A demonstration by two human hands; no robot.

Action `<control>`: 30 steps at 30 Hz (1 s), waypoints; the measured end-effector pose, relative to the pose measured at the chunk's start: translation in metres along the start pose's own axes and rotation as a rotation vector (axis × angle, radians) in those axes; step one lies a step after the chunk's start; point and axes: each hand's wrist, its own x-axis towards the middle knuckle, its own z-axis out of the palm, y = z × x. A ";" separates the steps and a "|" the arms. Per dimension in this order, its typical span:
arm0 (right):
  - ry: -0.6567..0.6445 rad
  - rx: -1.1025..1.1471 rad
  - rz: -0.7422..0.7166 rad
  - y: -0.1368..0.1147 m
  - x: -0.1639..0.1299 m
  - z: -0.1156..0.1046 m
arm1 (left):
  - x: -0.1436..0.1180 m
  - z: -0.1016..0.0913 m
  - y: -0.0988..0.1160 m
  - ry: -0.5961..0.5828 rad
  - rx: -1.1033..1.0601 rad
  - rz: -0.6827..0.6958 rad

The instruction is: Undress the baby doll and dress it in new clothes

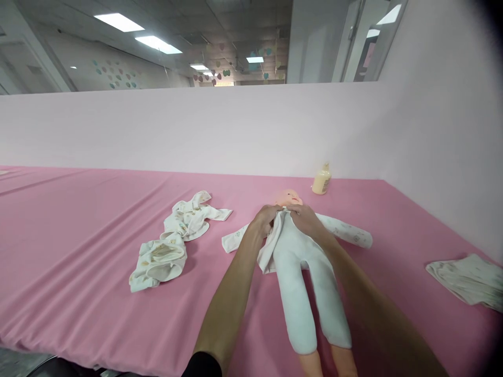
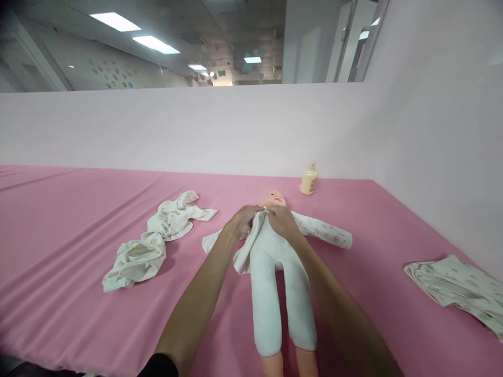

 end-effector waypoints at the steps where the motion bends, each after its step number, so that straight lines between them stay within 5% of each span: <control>1: -0.027 0.027 0.007 0.001 -0.001 -0.004 | -0.001 -0.001 0.001 -0.030 0.014 0.018; 6: -0.069 0.006 0.149 0.009 -0.008 -0.021 | -0.010 -0.008 0.009 -0.086 0.233 0.100; 13: -0.057 -0.185 0.201 -0.001 -0.017 -0.015 | -0.031 -0.016 0.022 0.140 0.881 0.268; 18: 0.000 -0.364 0.223 -0.009 -0.018 -0.010 | -0.040 -0.010 0.023 0.191 1.198 0.251; 24: 0.014 -0.231 0.282 0.004 -0.015 -0.032 | -0.041 -0.009 0.026 0.272 1.265 0.221; 30: -0.071 0.096 0.325 0.008 -0.021 -0.056 | -0.047 -0.004 0.033 0.222 1.124 0.395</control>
